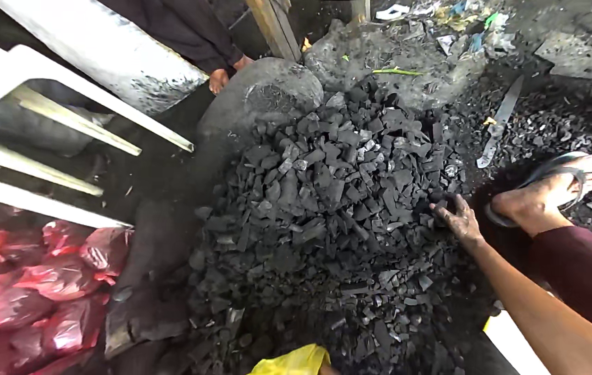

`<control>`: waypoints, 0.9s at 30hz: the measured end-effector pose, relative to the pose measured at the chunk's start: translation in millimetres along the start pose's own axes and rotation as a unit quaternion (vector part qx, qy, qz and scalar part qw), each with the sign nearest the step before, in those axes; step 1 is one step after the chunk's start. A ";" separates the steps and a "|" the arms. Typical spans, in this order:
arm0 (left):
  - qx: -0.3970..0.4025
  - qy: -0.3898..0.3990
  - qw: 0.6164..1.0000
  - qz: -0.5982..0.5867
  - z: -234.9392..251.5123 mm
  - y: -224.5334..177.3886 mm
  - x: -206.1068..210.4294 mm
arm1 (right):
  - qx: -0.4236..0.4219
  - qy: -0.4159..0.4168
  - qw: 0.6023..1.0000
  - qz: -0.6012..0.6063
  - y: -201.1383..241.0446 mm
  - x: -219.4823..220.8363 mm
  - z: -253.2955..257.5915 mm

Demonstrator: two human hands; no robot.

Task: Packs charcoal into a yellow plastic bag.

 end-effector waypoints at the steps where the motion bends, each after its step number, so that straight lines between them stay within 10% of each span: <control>1: 0.019 -0.006 1.000 0.003 0.1 -1.2 9.7 | -0.008 0.015 1.000 0.003 -1.4 -0.1 -10.2; 27: 0.064 0.118 0.971 0.198 5.2 -78.0 47.2 | 0.045 0.244 0.968 -0.032 48.9 33.2 -42.0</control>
Point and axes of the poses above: each hand's wrist, its own z-axis towards the middle knuckle, its own x-axis out of the palm, y = z × x, the point moved 2 cm from there along z, towards the middle knuckle, and after that the axes turned 15 degrees about z, right-handed, at the moved point
